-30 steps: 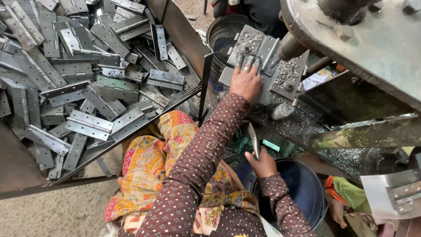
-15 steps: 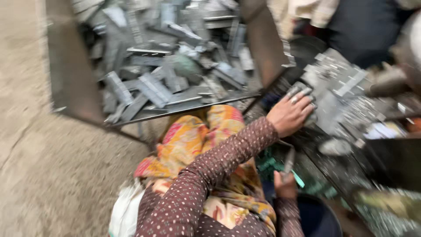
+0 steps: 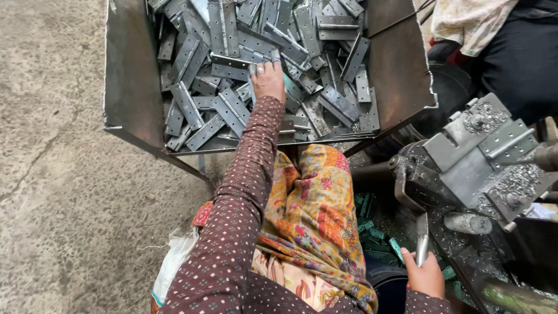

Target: The person repeatedly picks up metal hinges from a bin, places them into a drill press jig, and operates the machine to drill holes. The person then removes the processed hinges and places them into a pile.

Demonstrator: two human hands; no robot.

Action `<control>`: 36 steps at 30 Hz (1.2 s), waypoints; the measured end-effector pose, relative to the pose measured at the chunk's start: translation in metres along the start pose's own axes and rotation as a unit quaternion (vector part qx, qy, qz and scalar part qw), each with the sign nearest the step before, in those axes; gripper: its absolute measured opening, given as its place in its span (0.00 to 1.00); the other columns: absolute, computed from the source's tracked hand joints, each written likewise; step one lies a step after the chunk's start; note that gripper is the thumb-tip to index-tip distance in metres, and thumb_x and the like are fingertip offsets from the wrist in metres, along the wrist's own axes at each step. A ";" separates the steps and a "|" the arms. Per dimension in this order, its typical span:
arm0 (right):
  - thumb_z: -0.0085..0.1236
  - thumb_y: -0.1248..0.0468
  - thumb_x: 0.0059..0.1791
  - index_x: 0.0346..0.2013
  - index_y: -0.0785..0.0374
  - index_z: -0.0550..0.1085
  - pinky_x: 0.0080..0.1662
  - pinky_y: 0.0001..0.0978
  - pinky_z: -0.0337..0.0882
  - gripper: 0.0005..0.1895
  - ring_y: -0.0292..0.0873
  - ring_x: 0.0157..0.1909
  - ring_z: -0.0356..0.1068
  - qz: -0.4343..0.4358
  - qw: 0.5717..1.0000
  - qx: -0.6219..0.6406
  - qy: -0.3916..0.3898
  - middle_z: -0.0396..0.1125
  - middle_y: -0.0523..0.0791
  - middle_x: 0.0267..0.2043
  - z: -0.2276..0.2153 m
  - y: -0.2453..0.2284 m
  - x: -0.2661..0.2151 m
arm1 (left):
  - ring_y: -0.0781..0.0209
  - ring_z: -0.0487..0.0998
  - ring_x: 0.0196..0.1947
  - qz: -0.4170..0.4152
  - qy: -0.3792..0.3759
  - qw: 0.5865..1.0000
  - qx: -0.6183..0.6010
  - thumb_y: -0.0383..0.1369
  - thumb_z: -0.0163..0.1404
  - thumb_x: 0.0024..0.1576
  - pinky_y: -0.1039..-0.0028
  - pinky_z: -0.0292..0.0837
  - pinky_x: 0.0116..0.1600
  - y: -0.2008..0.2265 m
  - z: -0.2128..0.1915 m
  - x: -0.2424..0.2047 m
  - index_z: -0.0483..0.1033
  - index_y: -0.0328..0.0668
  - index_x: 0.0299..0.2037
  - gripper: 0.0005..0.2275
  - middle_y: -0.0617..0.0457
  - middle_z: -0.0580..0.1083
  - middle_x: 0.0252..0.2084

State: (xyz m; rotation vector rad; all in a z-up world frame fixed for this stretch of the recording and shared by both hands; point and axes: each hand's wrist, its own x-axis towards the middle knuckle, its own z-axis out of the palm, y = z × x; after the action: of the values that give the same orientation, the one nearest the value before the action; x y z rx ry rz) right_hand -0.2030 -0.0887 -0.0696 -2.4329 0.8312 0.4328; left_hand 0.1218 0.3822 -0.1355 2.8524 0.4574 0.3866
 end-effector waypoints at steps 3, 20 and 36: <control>0.61 0.47 0.48 0.40 0.67 0.73 0.24 0.41 0.68 0.24 0.46 0.14 0.66 0.008 1.000 0.015 -0.001 0.67 0.50 0.21 -0.002 0.000 0.006 | 0.44 0.71 0.53 0.086 0.094 0.989 -0.074 0.28 0.62 0.44 0.48 0.63 0.63 -0.005 0.005 -0.013 0.69 0.38 0.58 0.29 0.46 0.72 0.47; 0.62 0.44 0.46 0.35 0.63 0.72 0.40 0.49 0.71 0.24 0.60 0.37 0.74 -0.096 0.993 0.006 0.074 0.73 0.55 0.30 0.032 0.043 0.026 | 0.52 0.74 0.51 0.451 0.187 0.833 -0.261 0.28 0.54 0.54 0.66 0.74 0.52 0.167 -0.164 -0.168 0.76 0.49 0.42 0.08 0.55 0.72 0.43; 0.62 0.44 0.45 0.36 0.62 0.72 0.38 0.47 0.72 0.24 0.56 0.32 0.74 -0.066 0.997 0.007 0.047 0.73 0.52 0.28 0.015 0.026 0.024 | 0.52 0.68 0.48 0.651 0.135 0.725 -0.180 0.33 0.52 0.55 0.59 0.71 0.57 0.255 -0.120 -0.246 0.78 0.47 0.41 0.07 0.52 0.66 0.44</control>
State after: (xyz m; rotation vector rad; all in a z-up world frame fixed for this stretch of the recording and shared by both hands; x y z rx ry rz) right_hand -0.2031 -0.1087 -0.1028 -2.4932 0.7038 0.2653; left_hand -0.0691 0.0852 -0.0105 2.2078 -1.5178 0.9442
